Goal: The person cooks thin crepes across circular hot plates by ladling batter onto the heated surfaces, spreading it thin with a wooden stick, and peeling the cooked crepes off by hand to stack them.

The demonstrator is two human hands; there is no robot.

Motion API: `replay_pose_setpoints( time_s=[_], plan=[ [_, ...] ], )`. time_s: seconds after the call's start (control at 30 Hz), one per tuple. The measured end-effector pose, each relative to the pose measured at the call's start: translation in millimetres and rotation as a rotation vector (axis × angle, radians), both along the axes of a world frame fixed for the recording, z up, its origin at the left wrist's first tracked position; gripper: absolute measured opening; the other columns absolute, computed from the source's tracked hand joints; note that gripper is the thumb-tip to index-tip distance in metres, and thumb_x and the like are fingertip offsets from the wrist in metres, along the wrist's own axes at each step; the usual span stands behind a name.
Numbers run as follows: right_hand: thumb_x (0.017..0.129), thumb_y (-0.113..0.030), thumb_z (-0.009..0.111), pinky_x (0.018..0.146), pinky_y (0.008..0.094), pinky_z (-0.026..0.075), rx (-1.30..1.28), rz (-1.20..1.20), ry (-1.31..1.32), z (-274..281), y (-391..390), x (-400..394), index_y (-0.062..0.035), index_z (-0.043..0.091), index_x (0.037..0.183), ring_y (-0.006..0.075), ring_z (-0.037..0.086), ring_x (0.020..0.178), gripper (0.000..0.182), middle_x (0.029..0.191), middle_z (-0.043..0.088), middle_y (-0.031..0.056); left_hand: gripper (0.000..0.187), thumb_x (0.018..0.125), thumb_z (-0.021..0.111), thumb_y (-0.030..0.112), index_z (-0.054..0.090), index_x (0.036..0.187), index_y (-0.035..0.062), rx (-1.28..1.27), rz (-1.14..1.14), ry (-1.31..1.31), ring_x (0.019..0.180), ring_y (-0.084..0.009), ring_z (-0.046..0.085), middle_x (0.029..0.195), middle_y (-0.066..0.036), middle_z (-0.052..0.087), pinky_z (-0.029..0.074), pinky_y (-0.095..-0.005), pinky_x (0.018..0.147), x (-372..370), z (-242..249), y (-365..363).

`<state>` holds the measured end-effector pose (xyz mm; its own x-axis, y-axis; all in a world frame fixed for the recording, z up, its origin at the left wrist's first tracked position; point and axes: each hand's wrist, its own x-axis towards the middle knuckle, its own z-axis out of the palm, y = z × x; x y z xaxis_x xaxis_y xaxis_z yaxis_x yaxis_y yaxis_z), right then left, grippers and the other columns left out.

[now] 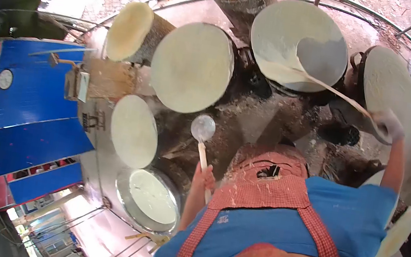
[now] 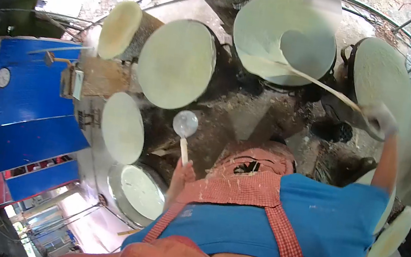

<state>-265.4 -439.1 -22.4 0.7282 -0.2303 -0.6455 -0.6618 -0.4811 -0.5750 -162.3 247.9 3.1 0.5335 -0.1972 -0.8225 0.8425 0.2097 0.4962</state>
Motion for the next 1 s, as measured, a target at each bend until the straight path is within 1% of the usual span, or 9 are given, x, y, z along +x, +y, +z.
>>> replay_pose_setpoints(
  time_s=[0.1, 0.2, 0.23, 0.3, 0.4, 0.5, 0.63, 0.8, 1.0],
  plan=[
    [0.078, -0.013, 0.056, 0.042, 0.0169, 0.031, 0.377, -0.696, -0.184, 43.2, 99.6, -107.5, -0.0004, 0.060, 0.103, 0.0047, 0.047, 0.050, 0.029, 0.060, 0.053, -0.0024, 0.028, 0.082, 0.060, 0.015, 0.037, 0.098, 0.0198, -0.035, -0.037, -0.013, 0.031, -0.0077, 0.028, 0.047, 0.003, 0.029, 0.022, -0.0232, 0.026, 18.5, -5.7, 20.2],
    [0.075, -0.014, 0.061, 0.059, 0.0214, 0.040, 0.182, -0.947, -0.387, 5.4, 252.1, -61.4, -0.0007, 0.061, 0.103, 0.0080, 0.052, 0.070, 0.031, 0.080, 0.060, 0.0020, 0.013, 0.087, 0.051, 0.022, 0.039, 0.089, 0.0168, -0.018, -0.229, -0.051, 0.034, -0.0065, 0.027, 0.048, 0.005, 0.029, 0.022, -0.0232, 0.029, 22.3, -5.8, 48.5],
    [0.077, -0.016, 0.062, 0.065, 0.0232, 0.043, 0.061, -0.876, -0.593, 19.4, 307.6, -13.8, -0.0020, 0.063, 0.100, 0.0102, 0.055, 0.075, 0.028, 0.084, 0.063, 0.0035, 0.011, 0.088, 0.049, 0.019, 0.039, 0.089, 0.0165, -0.440, 0.028, 0.317, 0.036, -0.0057, 0.028, 0.050, 0.005, 0.028, 0.023, -0.0208, 0.030, 24.5, -28.1, 80.4],
    [0.079, -0.018, 0.061, 0.080, 0.0249, 0.042, -0.087, -0.711, -0.696, -31.9, 365.7, 48.1, -0.0004, 0.059, 0.108, 0.0098, 0.055, 0.087, 0.034, 0.096, 0.064, 0.0080, 0.018, 0.088, 0.049, 0.011, 0.038, 0.100, 0.0182, -0.239, -0.060, 0.181, 0.037, -0.0053, 0.029, 0.051, 0.005, 0.028, 0.024, -0.0191, 0.030, 25.7, -1.6, 85.6],
    [0.082, -0.034, 0.055, 0.064, 0.0369, 0.048, -0.645, -0.425, -0.507, -51.3, 409.3, 121.0, -0.0202, 0.061, 0.104, 0.0302, 0.062, 0.071, 0.026, 0.078, 0.063, 0.0153, 0.015, 0.089, 0.047, 0.010, 0.038, 0.098, 0.0168, -0.236, -0.138, 0.007, 0.036, -0.0052, 0.028, 0.051, 0.005, 0.027, 0.022, -0.0191, 0.028, 19.8, 11.7, 108.1],
    [0.082, -0.039, 0.051, 0.052, 0.0436, 0.047, -0.914, -0.381, -0.418, -53.4, 409.2, 93.3, -0.0260, 0.061, 0.100, 0.0331, 0.058, 0.055, 0.024, 0.064, 0.057, 0.0138, 0.006, 0.090, 0.045, 0.014, 0.040, 0.087, 0.0149, -0.297, -0.133, -0.003, 0.035, -0.0055, 0.026, 0.051, 0.005, 0.026, 0.021, -0.0193, 0.028, 12.6, 18.0, 125.1],
    [0.083, -0.037, 0.051, 0.052, 0.0424, 0.047, -0.974, -0.540, -0.300, -46.0, 402.0, 39.9, -0.0266, 0.061, 0.102, 0.0314, 0.059, 0.057, 0.024, 0.063, 0.057, 0.0142, 0.015, 0.092, 0.042, 0.018, 0.039, 0.078, 0.0147, -0.606, 0.107, 0.316, 0.034, -0.0058, 0.024, 0.050, 0.005, 0.024, 0.020, -0.0197, 0.026, 5.5, 15.1, 147.7],
    [0.080, -0.040, 0.051, 0.066, 0.0446, 0.045, -0.580, -0.843, -0.502, -25.6, 427.4, 87.4, -0.0152, 0.063, 0.093, 0.0367, 0.058, 0.075, 0.031, 0.080, 0.061, 0.0172, 0.015, 0.093, 0.040, 0.020, 0.042, 0.080, 0.0129, -0.510, 0.097, 0.108, 0.035, -0.0043, 0.022, 0.050, 0.004, 0.023, 0.020, -0.0181, 0.028, -10.3, 23.6, 160.7],
    [0.081, -0.036, 0.049, 0.064, 0.0450, 0.046, -0.715, -0.576, -0.315, -41.0, 397.4, 78.2, -0.0173, 0.063, 0.096, 0.0340, 0.060, 0.072, 0.027, 0.076, 0.061, 0.0159, 0.026, 0.093, 0.039, 0.023, 0.039, 0.069, 0.0128, -0.492, 0.088, 0.166, 0.036, -0.0049, 0.023, 0.051, 0.004, 0.024, 0.019, -0.0197, 0.029, -4.7, 17.4, 161.2]
  ],
)
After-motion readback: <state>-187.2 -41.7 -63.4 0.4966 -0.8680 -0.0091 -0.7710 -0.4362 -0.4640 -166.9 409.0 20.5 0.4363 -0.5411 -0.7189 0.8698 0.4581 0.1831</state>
